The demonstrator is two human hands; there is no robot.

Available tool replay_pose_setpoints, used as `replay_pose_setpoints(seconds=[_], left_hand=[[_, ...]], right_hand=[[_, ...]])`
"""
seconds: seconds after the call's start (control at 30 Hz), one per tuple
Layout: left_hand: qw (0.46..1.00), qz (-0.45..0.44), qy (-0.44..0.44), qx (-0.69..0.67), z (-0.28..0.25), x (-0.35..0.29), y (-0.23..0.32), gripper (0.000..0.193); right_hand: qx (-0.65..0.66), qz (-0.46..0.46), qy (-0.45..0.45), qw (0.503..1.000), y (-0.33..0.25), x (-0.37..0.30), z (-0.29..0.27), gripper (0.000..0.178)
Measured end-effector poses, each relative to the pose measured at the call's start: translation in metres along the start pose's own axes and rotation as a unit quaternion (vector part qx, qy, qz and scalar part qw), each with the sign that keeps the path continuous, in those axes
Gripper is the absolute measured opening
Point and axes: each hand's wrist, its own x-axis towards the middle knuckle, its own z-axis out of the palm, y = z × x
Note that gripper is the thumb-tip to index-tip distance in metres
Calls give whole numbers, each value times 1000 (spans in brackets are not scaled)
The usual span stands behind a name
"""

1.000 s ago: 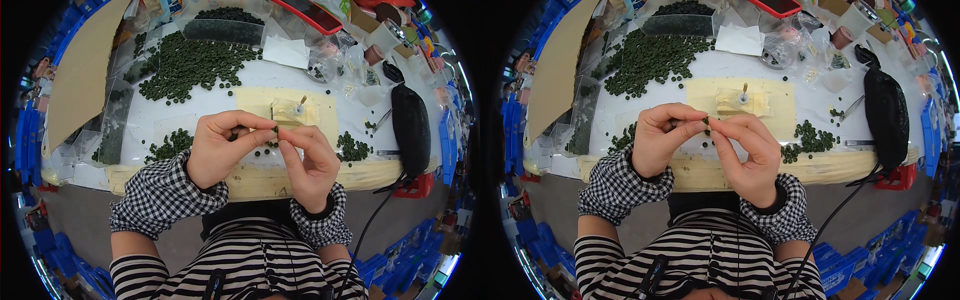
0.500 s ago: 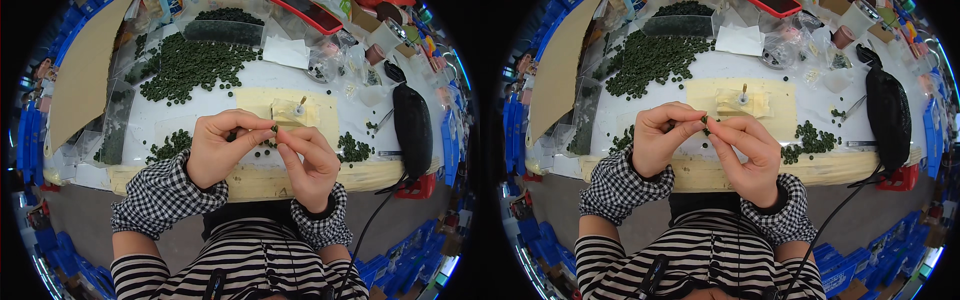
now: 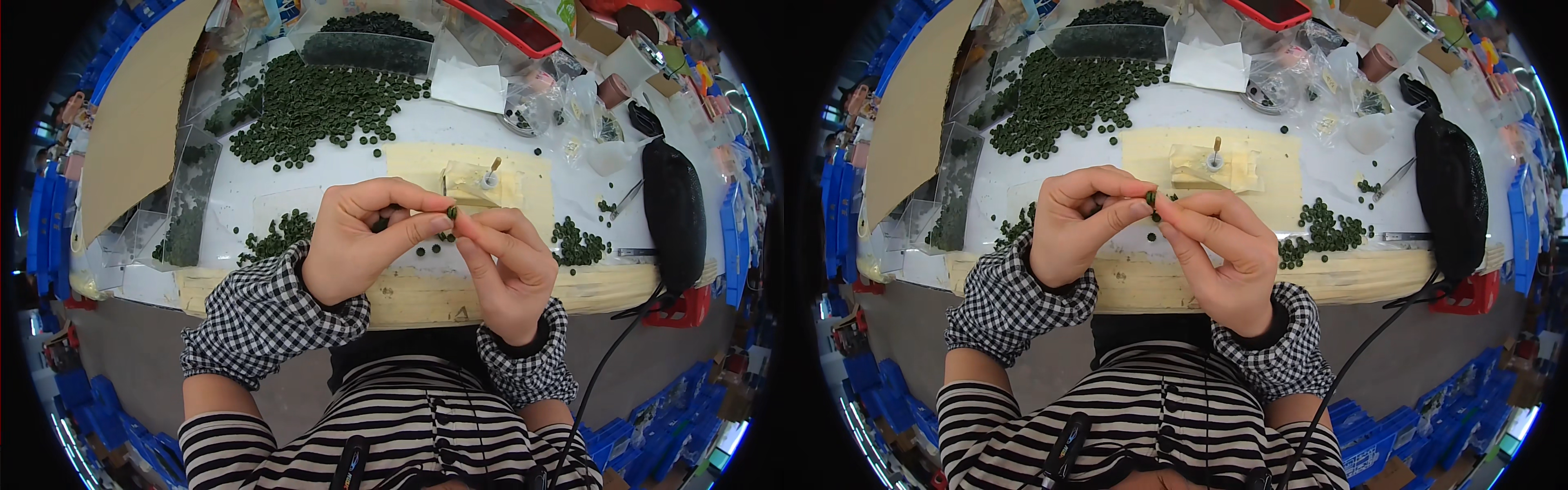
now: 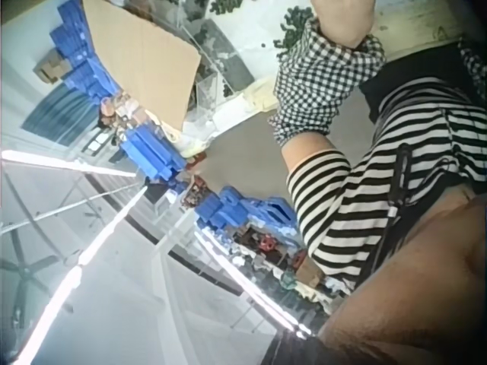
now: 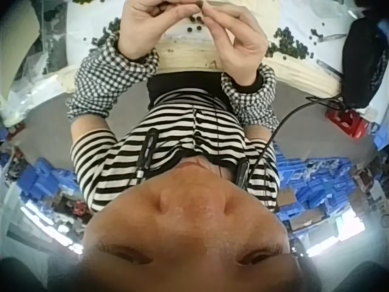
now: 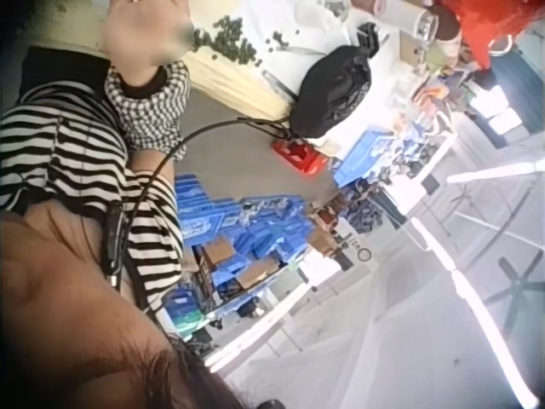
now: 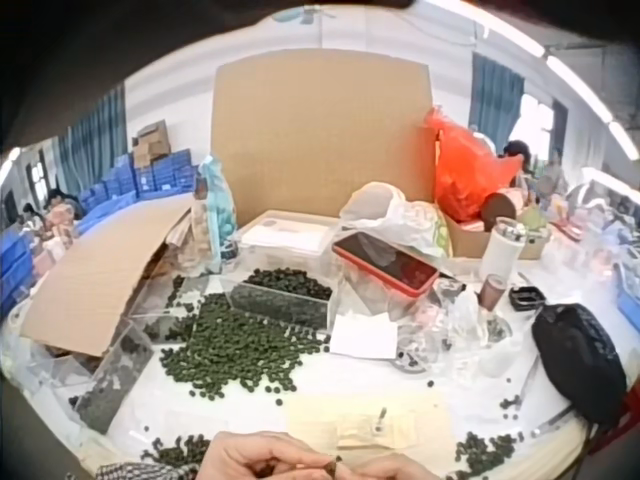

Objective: Assembling or sorting small green components by placing them into a yellow jig.

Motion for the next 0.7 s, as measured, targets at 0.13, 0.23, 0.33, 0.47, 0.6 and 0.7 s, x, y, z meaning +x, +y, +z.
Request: replay_pose_setpoints(seconds=[0.13,0.23,0.33,0.47,0.6,0.7], left_hand=[[1000,1,10,-8,1,0,0,16],[999,28,28,-34,4,1,-4,17],[999,38,31,-17,4,2,-4,17],[998,58,20,31,0,0,-7,16],[999,35,-4,34,-1,-1,-3,17],[1000,12,-6,20,-1,-1,-1,16]], right_hand=[[6,-2,2,1000,1,0,0,28],[2,-2,2,1000,2,-1,-1,28],[-2,0,4,1000,2,-1,-1,28],[-5,-2,-12,1000,1,0,-1,28],[-4,-4,-30,1000,0,1,-4,28],[-13,-11,-47,999,-1,2,-7,28]])
